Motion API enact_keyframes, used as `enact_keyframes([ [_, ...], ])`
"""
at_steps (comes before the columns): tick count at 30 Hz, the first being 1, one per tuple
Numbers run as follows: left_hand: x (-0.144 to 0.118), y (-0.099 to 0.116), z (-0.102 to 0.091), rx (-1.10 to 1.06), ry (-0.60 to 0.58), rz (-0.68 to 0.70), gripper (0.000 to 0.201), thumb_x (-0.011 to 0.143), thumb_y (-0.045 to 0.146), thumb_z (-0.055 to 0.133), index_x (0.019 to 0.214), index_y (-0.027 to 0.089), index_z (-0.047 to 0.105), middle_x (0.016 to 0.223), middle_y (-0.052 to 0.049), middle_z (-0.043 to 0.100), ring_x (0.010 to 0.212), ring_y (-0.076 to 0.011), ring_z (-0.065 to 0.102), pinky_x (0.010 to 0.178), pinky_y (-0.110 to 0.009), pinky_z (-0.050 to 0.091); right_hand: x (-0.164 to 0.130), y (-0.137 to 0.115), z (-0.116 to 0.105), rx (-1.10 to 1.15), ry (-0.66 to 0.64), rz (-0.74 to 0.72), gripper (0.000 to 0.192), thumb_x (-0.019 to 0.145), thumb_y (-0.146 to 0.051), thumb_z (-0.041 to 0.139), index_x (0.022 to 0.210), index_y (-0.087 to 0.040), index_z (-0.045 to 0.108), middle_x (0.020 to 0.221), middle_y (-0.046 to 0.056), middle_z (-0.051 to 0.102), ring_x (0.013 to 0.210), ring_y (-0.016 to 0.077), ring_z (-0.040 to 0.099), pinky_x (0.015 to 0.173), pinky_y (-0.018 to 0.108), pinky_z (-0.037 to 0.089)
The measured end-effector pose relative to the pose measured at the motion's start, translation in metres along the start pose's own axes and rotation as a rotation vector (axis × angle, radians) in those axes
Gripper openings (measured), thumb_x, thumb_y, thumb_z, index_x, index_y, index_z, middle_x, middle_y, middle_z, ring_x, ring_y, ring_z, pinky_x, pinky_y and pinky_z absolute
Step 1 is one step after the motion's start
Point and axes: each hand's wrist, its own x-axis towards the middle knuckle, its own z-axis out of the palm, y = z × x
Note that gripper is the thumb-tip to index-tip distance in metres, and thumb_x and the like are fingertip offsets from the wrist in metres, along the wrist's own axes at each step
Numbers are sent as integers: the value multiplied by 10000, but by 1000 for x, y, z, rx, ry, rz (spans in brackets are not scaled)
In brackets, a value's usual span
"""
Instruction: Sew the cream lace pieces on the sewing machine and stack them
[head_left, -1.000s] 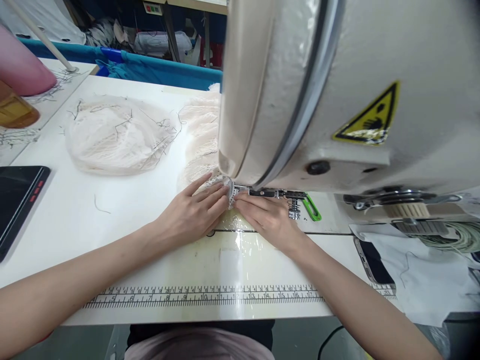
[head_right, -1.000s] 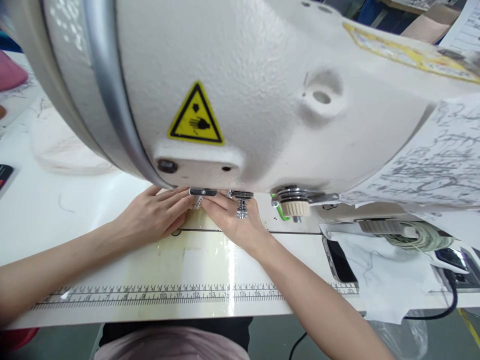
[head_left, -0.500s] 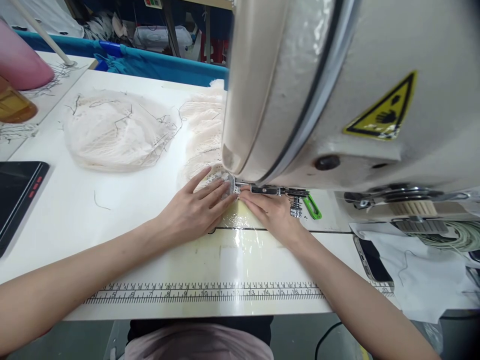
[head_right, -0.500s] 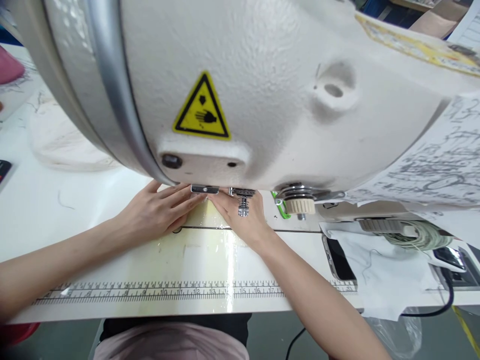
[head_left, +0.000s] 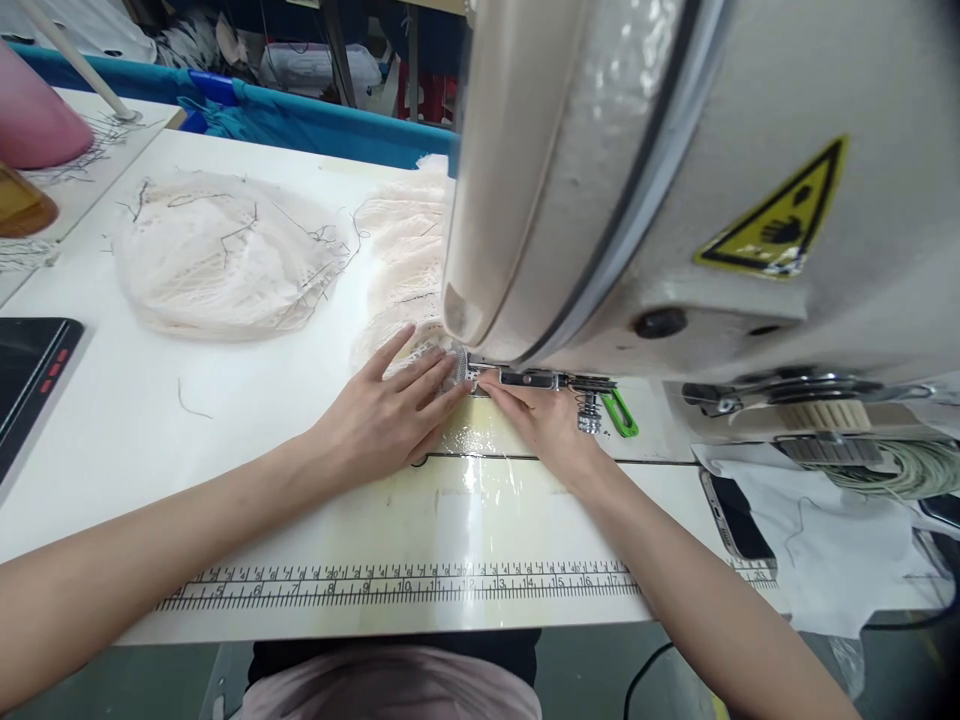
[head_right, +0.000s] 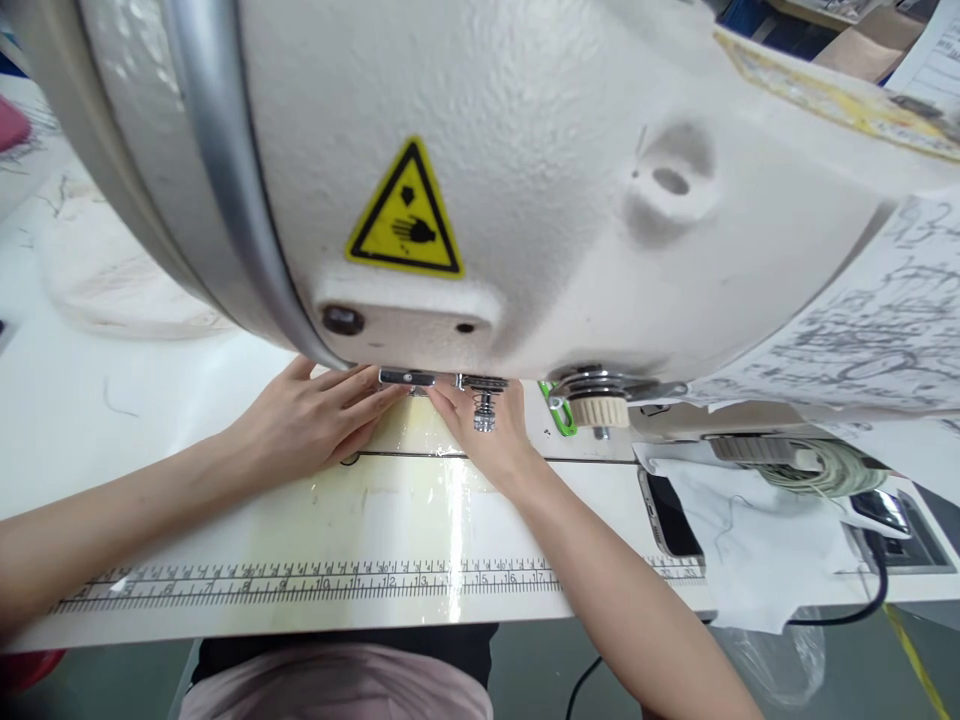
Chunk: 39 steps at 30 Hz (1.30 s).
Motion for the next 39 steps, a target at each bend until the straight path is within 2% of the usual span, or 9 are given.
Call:
enact_keyframes([
  [3, 2, 0, -1, 24, -2, -9, 319, 985, 243, 423, 1229, 143, 603, 1215, -98, 677, 1130, -247, 638, 1098, -532, 385, 3, -1, 0, 4, -14, 47, 244, 956, -368, 527, 1135, -312, 683, 1075, -14, 737, 866, 172, 700, 746, 346, 558],
  [7, 3, 1, -1, 80, 57, 57, 268, 966, 159, 457, 1163, 145, 639, 1218, -53, 681, 1055, -182, 653, 1035, -365, 458, 5, -4, -4, 17, -10, 38, 229, 957, -345, 529, 1087, -280, 706, 1069, -19, 741, 939, 165, 700, 869, 344, 544],
  [10, 1, 2, 0, 60, 89, 69, 260, 948, 131, 481, 1145, 82, 644, 1177, -96, 696, 1077, -196, 652, 983, -311, 489, 3, -9, -7, 11, -18, 8, 230, 959, -323, 531, 1109, -276, 699, 1049, -15, 746, 938, 162, 698, 884, 338, 536],
  [14, 2, 1, 1, -1, 42, -2, 306, 958, 188, 462, 1157, 26, 628, 1218, -172, 664, 1145, -259, 634, 1004, -367, 493, -2, -17, -10, -23, -47, -49, 272, 963, -343, 526, 1189, -280, 663, 1014, 5, 746, 915, 171, 692, 850, 344, 538],
  [20, 4, -1, 1, -45, 9, -26, 330, 976, 219, 430, 1219, 86, 610, 1230, -119, 669, 1173, -268, 620, 1021, -415, 490, -3, -22, -13, -49, -93, -13, 298, 965, -369, 517, 1223, -300, 647, 1013, 18, 745, 874, 180, 688, 824, 367, 539],
  [26, 2, 0, 1, -43, -9, -38, 331, 977, 224, 426, 1230, 102, 601, 1220, -108, 677, 1197, -264, 604, 1059, -442, 448, -3, -24, -14, -56, -102, 23, 311, 971, -420, 491, 1197, -302, 669, 955, 30, 741, 837, 176, 677, 818, 364, 526],
  [32, 3, 1, 1, -37, -29, -51, 338, 979, 239, 421, 1223, 97, 608, 1223, -114, 674, 1188, -268, 610, 1065, -454, 437, -5, -27, -15, -121, -126, 21, 357, 989, -458, 435, 1263, -328, 622, 917, 12, 726, 751, 154, 655, 728, 325, 497],
  [36, 4, 1, -1, -38, -47, -65, 340, 973, 239, 425, 1222, 96, 608, 1222, -118, 674, 1197, -277, 602, 1077, -468, 421, -6, -28, -15, -208, -115, 5, 364, 985, -473, 437, 1292, -356, 592, 941, 13, 719, 802, 176, 661, 765, 351, 479],
  [39, 4, 2, -1, -46, -55, -77, 340, 969, 239, 418, 1207, 99, 616, 1225, -123, 671, 1220, -283, 584, 1089, -473, 402, -7, -26, -13, -245, -127, 6, 360, 984, -475, 439, 1282, -354, 600, 896, 20, 710, 741, 172, 644, 790, 375, 468],
])
